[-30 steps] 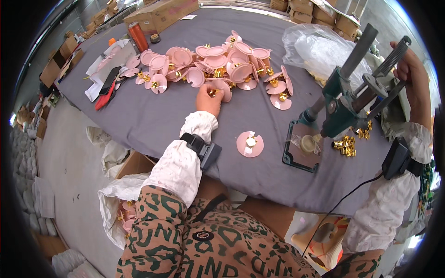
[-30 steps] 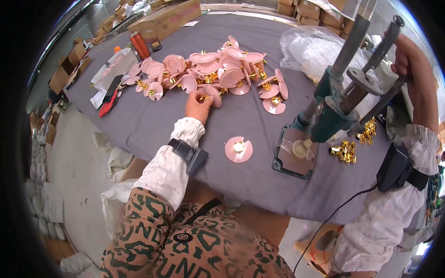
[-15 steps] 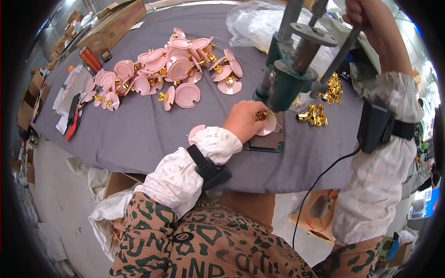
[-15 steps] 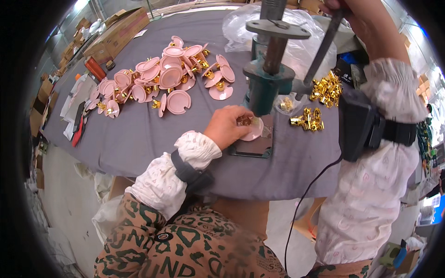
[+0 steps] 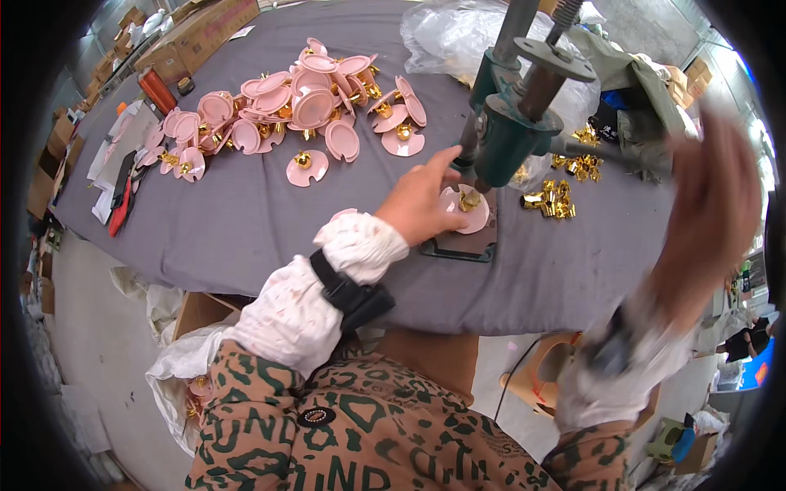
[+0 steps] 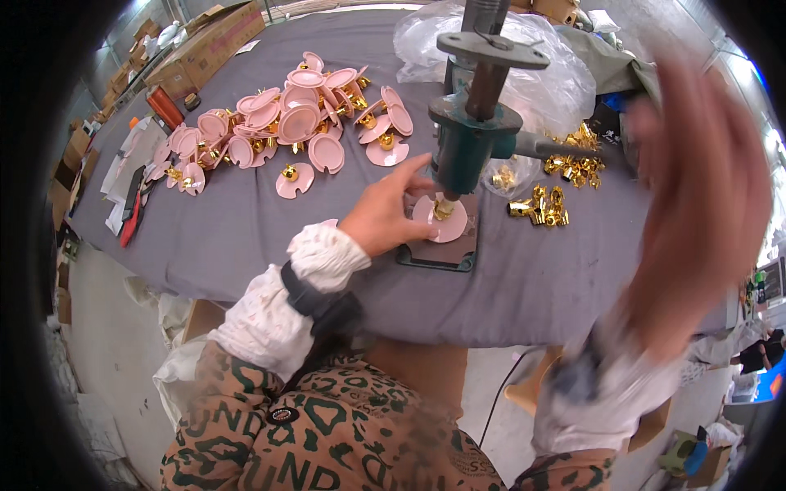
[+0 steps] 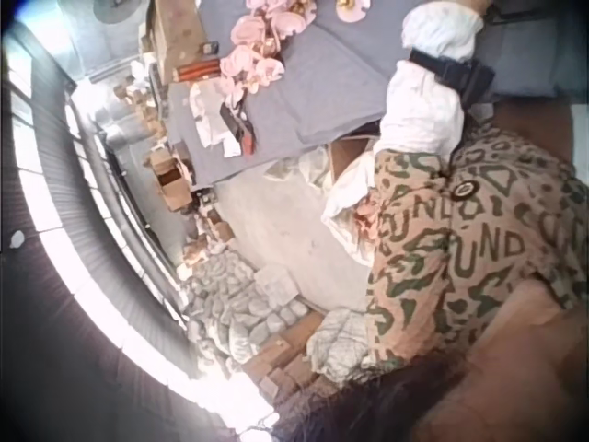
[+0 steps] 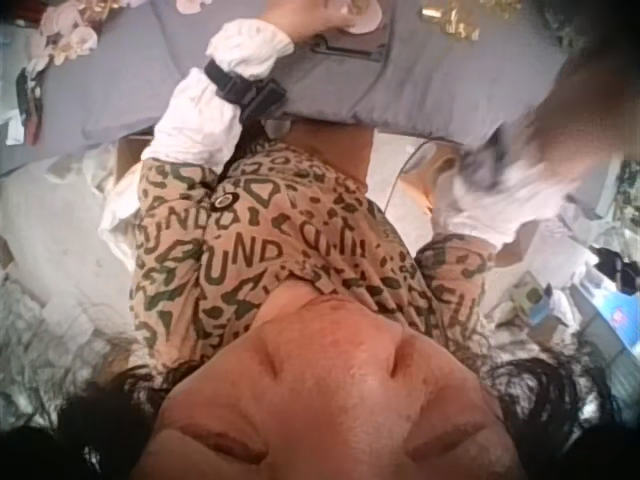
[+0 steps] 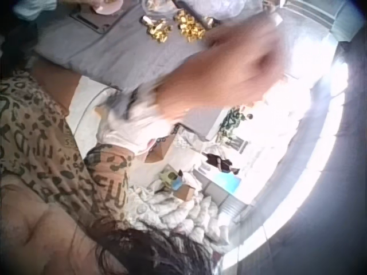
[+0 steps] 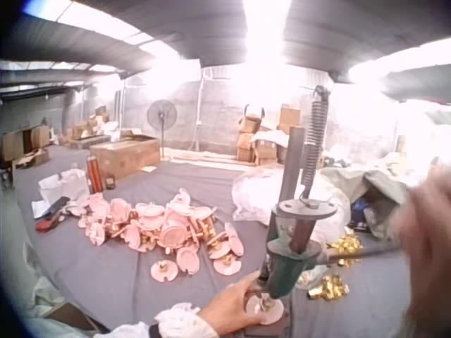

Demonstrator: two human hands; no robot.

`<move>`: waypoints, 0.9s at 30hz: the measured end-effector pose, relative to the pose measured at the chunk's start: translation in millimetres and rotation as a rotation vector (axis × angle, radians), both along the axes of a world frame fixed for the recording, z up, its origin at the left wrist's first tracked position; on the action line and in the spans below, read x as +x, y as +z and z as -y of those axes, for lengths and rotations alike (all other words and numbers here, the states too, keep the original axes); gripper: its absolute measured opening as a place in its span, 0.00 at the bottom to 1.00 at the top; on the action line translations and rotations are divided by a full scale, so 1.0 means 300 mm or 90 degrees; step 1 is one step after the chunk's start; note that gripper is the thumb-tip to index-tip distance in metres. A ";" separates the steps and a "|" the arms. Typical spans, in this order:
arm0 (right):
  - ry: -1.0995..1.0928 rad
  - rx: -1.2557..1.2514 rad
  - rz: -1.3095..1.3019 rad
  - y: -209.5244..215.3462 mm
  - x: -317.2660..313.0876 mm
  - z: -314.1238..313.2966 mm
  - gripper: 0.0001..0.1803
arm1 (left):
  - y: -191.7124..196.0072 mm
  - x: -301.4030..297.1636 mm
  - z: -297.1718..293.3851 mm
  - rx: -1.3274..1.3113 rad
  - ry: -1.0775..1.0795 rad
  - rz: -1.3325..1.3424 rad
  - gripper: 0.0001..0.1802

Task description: Attaching gold decorative components to pink plastic discs using a manual press machine.

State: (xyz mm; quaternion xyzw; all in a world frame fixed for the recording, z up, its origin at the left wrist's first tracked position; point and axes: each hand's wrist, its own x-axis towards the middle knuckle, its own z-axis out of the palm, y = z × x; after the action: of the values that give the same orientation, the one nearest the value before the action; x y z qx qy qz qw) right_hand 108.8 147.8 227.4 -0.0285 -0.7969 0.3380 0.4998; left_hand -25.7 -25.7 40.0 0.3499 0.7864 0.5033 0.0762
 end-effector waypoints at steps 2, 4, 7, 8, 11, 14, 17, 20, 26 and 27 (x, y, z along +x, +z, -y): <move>0.148 0.068 -0.115 -0.268 0.141 0.025 0.06 | 0.003 0.011 0.038 0.009 0.007 0.021 0.49; 0.180 0.149 -0.051 -0.510 0.218 0.031 0.05 | 0.009 0.018 0.032 0.011 -0.019 0.035 0.49; 0.180 0.189 0.033 -0.460 0.238 0.040 0.09 | -0.003 0.012 -0.022 0.031 -0.022 0.002 0.45; 0.203 0.197 0.068 -0.410 0.225 0.039 0.10 | -0.013 0.009 -0.036 0.031 -0.024 -0.002 0.45; 0.162 0.111 0.038 -0.224 0.154 -0.006 0.07 | -0.072 0.004 -0.073 0.047 0.030 -0.055 0.34; 0.135 -0.079 0.080 0.097 -0.056 -0.004 0.16 | -0.088 0.024 -0.091 0.029 0.091 -0.089 0.29; 0.231 -0.098 0.223 0.224 -0.329 -0.127 0.21 | -0.130 0.035 -0.094 0.072 0.140 -0.125 0.31; 0.257 -0.207 0.274 0.256 -0.429 -0.229 0.21 | -0.059 0.057 -0.003 0.083 0.168 -0.128 0.29; 0.228 -0.150 0.266 0.250 -0.431 -0.221 0.20 | 0.087 -0.001 0.379 -0.334 0.067 -0.019 0.24; 0.239 -0.152 0.263 0.250 -0.436 -0.220 0.20 | 0.068 -0.008 0.400 -0.486 0.073 -0.111 0.24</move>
State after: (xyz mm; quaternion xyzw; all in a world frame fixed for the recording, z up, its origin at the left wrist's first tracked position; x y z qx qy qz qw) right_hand -21.9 213.8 302.4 -0.0074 -0.8275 0.5031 0.2492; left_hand -28.2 -145.6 60.5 0.2935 0.9388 0.1461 0.1056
